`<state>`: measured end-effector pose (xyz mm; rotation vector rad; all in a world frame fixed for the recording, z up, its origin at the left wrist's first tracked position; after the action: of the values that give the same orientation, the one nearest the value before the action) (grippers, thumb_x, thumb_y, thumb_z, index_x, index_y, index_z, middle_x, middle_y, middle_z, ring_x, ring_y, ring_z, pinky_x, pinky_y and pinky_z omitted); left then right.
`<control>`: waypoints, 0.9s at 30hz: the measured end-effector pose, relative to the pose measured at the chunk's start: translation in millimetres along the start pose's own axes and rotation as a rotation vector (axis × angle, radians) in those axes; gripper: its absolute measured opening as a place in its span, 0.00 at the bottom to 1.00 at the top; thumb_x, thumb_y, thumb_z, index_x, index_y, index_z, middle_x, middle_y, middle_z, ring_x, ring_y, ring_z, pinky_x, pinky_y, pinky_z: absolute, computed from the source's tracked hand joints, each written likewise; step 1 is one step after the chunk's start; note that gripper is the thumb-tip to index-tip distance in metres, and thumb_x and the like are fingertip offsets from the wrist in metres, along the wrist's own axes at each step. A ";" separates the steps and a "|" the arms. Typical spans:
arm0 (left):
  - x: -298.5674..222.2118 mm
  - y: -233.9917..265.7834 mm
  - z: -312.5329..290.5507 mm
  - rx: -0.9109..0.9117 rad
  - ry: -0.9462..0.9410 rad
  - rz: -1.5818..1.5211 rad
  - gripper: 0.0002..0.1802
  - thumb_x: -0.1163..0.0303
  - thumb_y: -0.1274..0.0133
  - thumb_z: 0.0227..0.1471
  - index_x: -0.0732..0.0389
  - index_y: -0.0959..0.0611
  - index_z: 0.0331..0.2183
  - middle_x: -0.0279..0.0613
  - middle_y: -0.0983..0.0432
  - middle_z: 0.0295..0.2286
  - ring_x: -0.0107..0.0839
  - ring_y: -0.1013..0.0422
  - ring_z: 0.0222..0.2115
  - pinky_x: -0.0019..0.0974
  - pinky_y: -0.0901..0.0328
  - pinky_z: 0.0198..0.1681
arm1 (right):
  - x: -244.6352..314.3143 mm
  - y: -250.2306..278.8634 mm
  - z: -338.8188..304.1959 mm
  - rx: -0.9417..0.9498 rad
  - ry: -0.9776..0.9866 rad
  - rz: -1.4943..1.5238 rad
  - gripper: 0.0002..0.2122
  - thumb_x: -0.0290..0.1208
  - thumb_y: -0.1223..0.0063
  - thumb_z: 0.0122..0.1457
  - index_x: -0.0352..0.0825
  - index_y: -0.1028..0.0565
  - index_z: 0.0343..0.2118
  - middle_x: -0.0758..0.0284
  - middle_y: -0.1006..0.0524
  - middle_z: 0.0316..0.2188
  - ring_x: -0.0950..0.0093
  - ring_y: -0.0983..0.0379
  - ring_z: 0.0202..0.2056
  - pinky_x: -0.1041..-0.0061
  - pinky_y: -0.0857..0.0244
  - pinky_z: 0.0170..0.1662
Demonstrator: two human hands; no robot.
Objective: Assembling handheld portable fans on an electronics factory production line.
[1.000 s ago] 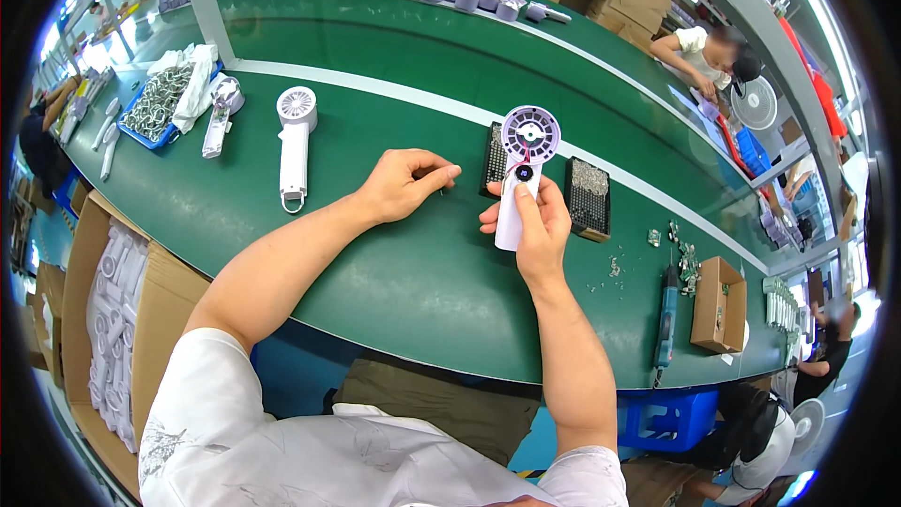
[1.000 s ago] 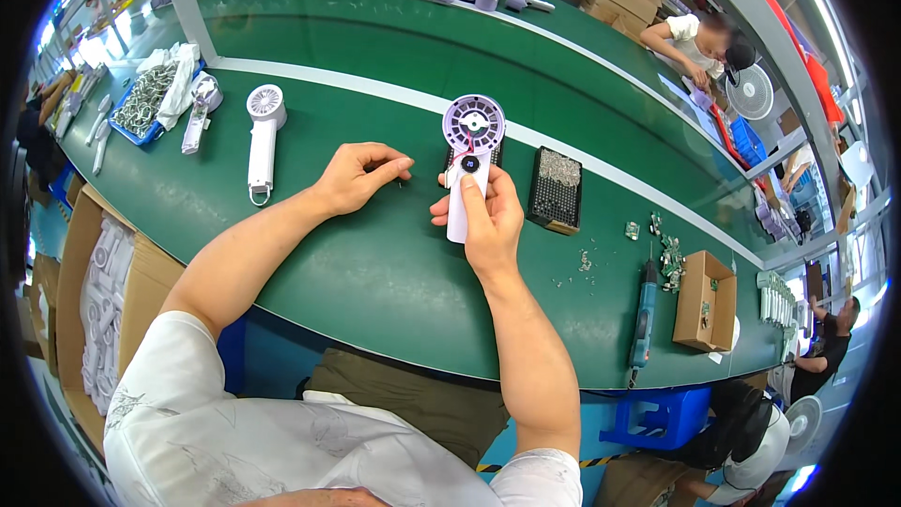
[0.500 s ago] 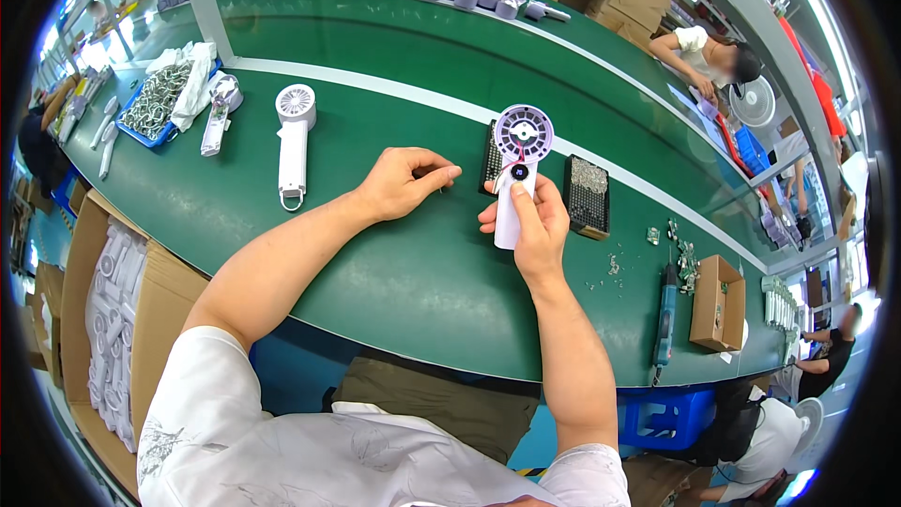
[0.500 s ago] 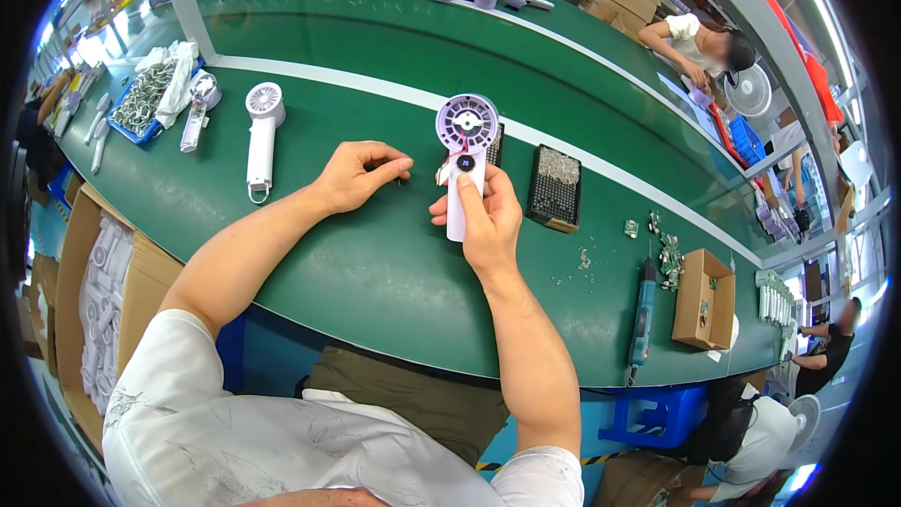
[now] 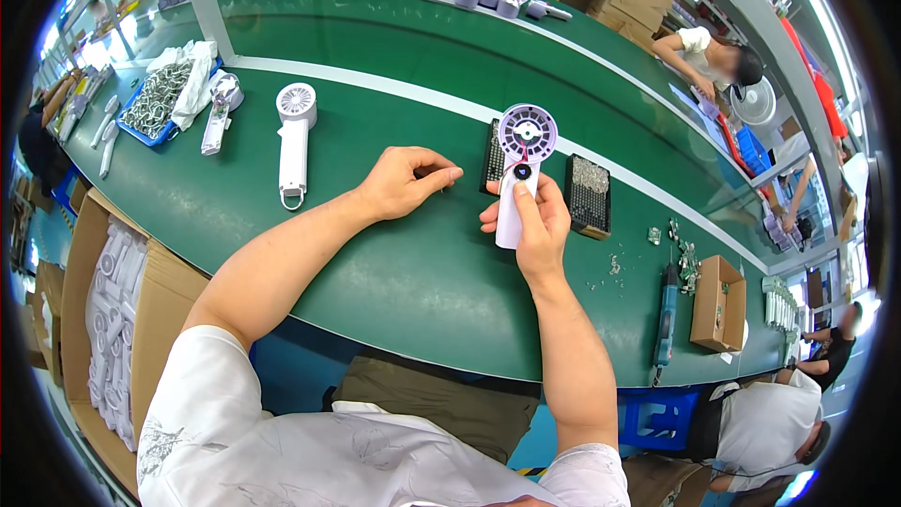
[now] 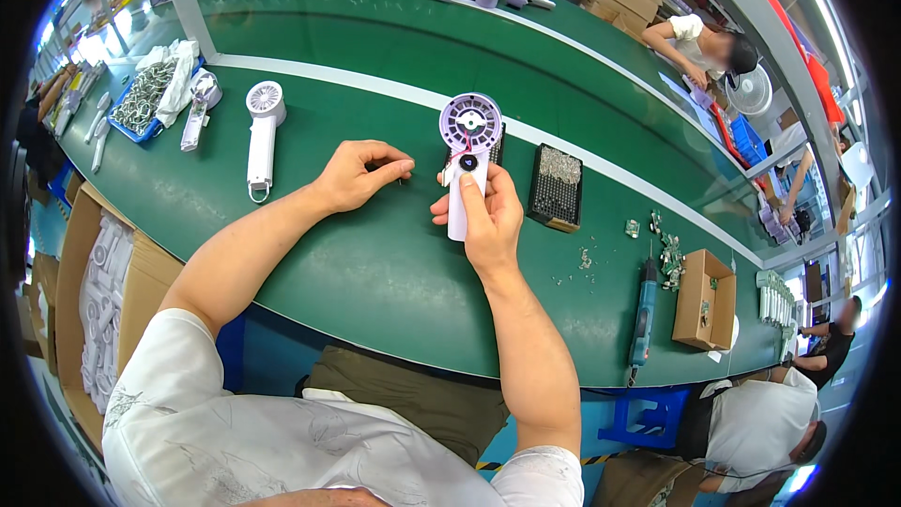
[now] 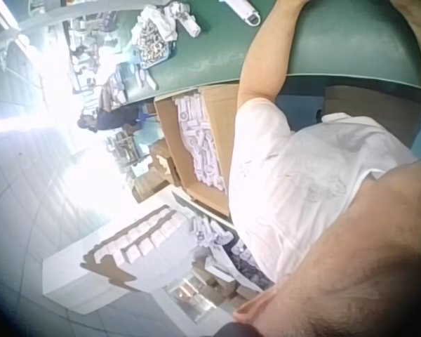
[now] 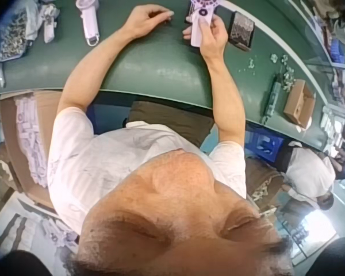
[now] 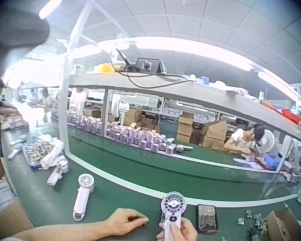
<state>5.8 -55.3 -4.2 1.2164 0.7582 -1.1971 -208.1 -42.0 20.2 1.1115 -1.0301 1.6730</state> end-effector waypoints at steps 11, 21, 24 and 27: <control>-2.4 -3.7 0.9 -0.068 -0.172 0.181 0.17 0.56 0.36 0.55 0.62 0.10 0.35 0.48 0.15 0.29 0.35 0.19 0.30 0.38 0.26 0.35 | -11.0 15.9 -2.9 -0.023 0.038 -0.010 0.14 0.32 0.57 0.73 0.29 0.34 0.53 0.49 0.19 0.44 0.68 0.18 0.28 0.71 0.20 0.28; -6.1 2.7 -7.5 -0.058 -0.155 0.134 0.15 0.59 0.36 0.56 0.64 0.11 0.35 0.48 0.17 0.29 0.38 0.21 0.29 0.39 0.27 0.35 | -8.4 4.1 -2.4 -0.075 0.085 -0.090 0.14 0.34 0.58 0.73 0.27 0.32 0.50 0.54 0.19 0.40 0.73 0.22 0.24 0.75 0.24 0.25; -6.1 2.0 -5.8 -0.053 -0.158 0.139 0.15 0.60 0.35 0.56 0.64 0.11 0.35 0.49 0.17 0.28 0.38 0.21 0.29 0.39 0.27 0.35 | -7.8 5.6 -2.6 -0.084 0.106 -0.091 0.14 0.34 0.58 0.73 0.27 0.32 0.50 0.54 0.19 0.41 0.73 0.22 0.24 0.75 0.24 0.25; -5.8 0.6 -5.1 -0.048 -0.156 0.136 0.15 0.60 0.35 0.56 0.64 0.11 0.35 0.49 0.17 0.28 0.38 0.21 0.29 0.38 0.26 0.35 | -8.1 7.8 -3.1 -0.101 0.117 -0.088 0.14 0.34 0.58 0.73 0.28 0.32 0.50 0.54 0.20 0.41 0.73 0.22 0.25 0.75 0.24 0.26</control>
<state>5.7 -49.0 0.2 1.1037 0.5764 -1.1410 -214.3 -43.1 10.4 0.9674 -0.9667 1.5796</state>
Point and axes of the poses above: each hand's wrist, its own z-axis towards the middle knuckle, its own y-axis out of the back of the hand, x = y × z, the point moved 5 cm from there along z, towards the middle knuckle
